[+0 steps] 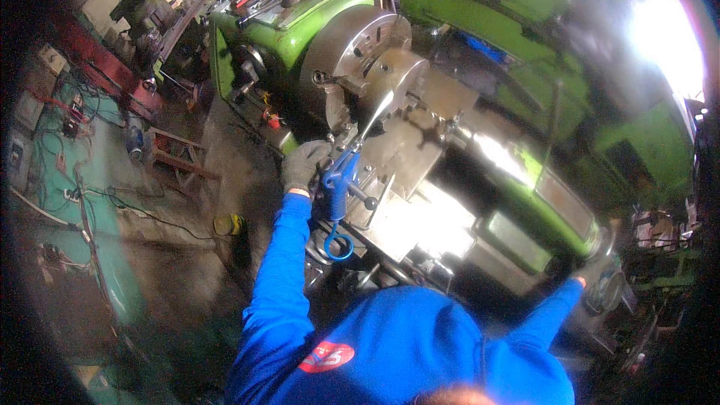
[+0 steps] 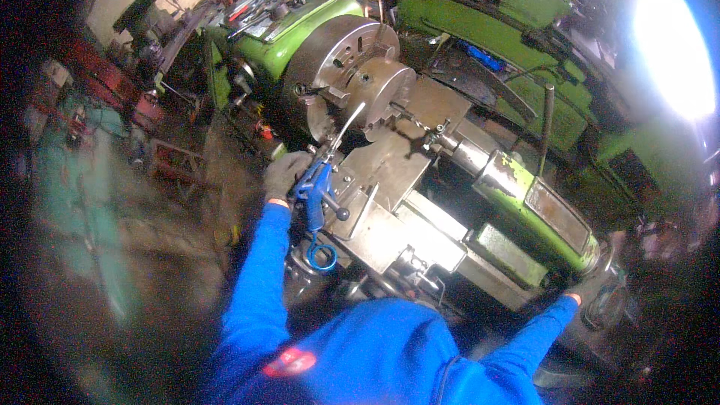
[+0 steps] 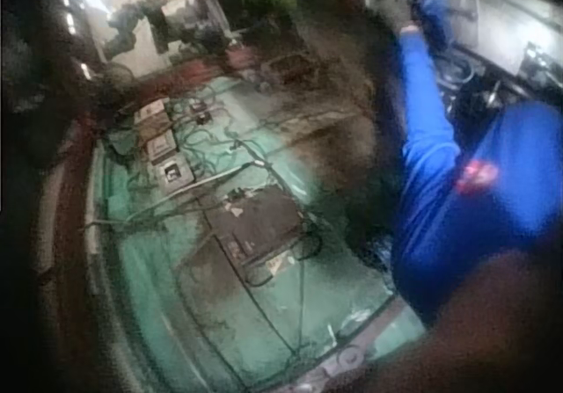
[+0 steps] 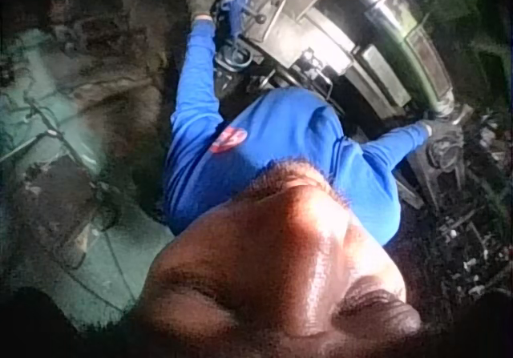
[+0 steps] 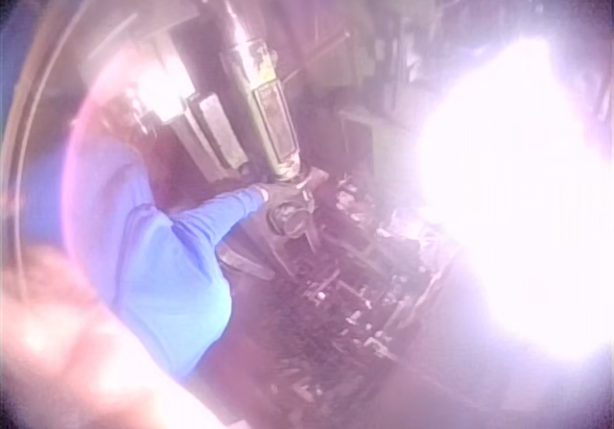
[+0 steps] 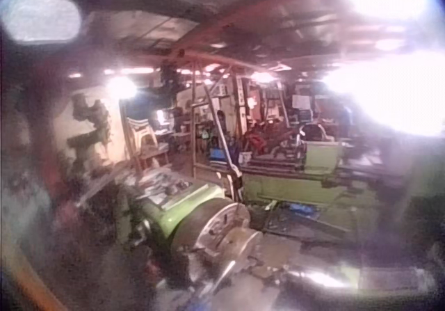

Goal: The person operates a green metal lathe, using a blue pneumatic tool to tighten or adjust components on the machine's chuck and carriage. They repeatedly reposition the tool and use their hands to manipulate the metal parts and levers throughout the process.

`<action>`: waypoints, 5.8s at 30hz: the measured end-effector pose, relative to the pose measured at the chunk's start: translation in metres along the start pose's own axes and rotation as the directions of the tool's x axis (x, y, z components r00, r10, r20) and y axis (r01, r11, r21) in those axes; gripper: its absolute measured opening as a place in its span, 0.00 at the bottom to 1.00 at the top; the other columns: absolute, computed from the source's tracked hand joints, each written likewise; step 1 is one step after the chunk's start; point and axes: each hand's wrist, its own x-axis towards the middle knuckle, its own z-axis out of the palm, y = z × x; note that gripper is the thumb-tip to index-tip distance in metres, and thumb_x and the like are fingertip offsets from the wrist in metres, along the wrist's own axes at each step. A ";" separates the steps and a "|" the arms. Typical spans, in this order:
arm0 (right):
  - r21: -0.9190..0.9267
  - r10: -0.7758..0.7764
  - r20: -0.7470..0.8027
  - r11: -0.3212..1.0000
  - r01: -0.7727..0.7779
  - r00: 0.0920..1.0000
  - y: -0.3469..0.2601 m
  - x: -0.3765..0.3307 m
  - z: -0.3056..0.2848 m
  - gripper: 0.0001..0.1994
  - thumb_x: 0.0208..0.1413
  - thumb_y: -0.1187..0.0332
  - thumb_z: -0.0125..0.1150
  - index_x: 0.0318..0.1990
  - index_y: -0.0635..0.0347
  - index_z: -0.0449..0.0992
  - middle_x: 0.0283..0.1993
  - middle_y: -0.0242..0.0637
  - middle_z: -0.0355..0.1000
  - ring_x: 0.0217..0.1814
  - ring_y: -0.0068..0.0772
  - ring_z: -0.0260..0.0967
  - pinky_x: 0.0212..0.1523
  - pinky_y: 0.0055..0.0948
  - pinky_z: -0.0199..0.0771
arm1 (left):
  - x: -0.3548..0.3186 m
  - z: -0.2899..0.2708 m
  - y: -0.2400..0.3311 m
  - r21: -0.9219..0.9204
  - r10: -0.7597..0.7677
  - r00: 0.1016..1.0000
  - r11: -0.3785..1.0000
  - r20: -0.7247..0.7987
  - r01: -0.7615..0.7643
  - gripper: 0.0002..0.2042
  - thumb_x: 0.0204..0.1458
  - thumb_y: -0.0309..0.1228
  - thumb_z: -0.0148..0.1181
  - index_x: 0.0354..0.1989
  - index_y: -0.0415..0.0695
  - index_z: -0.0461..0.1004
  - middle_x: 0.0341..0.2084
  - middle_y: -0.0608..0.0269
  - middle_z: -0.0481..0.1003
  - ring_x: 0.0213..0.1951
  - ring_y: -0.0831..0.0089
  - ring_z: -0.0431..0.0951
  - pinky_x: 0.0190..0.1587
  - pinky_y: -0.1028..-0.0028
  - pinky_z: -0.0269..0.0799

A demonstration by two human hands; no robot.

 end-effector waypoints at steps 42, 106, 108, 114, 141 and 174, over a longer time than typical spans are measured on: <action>-0.758 0.220 -0.615 0.101 -0.644 0.758 0.047 -0.010 0.000 0.27 0.71 0.59 0.41 0.75 0.57 0.55 0.75 0.41 0.56 0.76 0.43 0.53 0.75 0.42 0.54 | 0.030 0.311 0.174 -0.905 -0.479 0.865 0.287 0.149 0.315 0.30 0.54 0.36 0.63 0.63 0.40 0.62 0.44 0.58 0.72 0.34 0.70 0.74 0.35 0.70 0.72; 0.217 -0.152 0.003 -0.965 -0.149 0.988 0.008 0.008 0.029 0.33 0.69 0.43 0.42 0.75 0.50 0.54 0.75 0.40 0.56 0.75 0.46 0.55 0.73 0.43 0.59 | 0.052 0.340 0.155 -0.942 -0.374 0.923 0.333 -0.092 0.041 0.11 0.55 0.32 0.66 0.41 0.39 0.75 0.36 0.61 0.75 0.37 0.70 0.73 0.39 0.69 0.71; 0.209 -0.165 -0.012 -0.965 -0.159 0.986 0.001 0.015 0.029 0.33 0.69 0.43 0.42 0.75 0.50 0.54 0.75 0.40 0.56 0.75 0.46 0.55 0.73 0.43 0.59 | 0.063 0.353 0.135 -0.893 -0.374 0.916 0.448 -0.148 0.038 0.12 0.56 0.32 0.65 0.43 0.39 0.75 0.37 0.60 0.75 0.36 0.70 0.73 0.38 0.69 0.71; 0.146 -0.208 0.077 -0.965 -0.217 0.975 -0.022 0.004 0.050 0.34 0.70 0.43 0.41 0.76 0.49 0.52 0.76 0.39 0.54 0.76 0.46 0.54 0.73 0.44 0.58 | 0.055 0.331 0.160 -0.753 -0.388 0.921 0.619 -0.045 0.224 0.16 0.55 0.34 0.67 0.44 0.34 0.74 0.38 0.58 0.75 0.37 0.70 0.72 0.40 0.69 0.71; 0.084 -0.203 0.098 -0.974 -0.212 0.974 0.017 -0.005 0.024 0.34 0.68 0.42 0.42 0.75 0.48 0.54 0.75 0.41 0.56 0.74 0.47 0.57 0.71 0.45 0.62 | 0.044 0.311 0.181 -0.897 -0.416 0.909 0.394 0.020 0.200 0.15 0.55 0.36 0.64 0.43 0.37 0.74 0.39 0.58 0.75 0.39 0.70 0.73 0.41 0.68 0.71; -0.090 -0.238 0.174 -0.970 -0.225 0.956 0.135 -0.061 -0.087 0.34 0.65 0.40 0.43 0.73 0.47 0.59 0.72 0.45 0.61 0.71 0.47 0.62 0.68 0.46 0.68 | 0.052 0.328 0.157 -0.879 -0.390 0.920 0.450 -0.036 0.157 0.16 0.54 0.37 0.68 0.42 0.36 0.76 0.37 0.58 0.78 0.39 0.68 0.75 0.43 0.68 0.71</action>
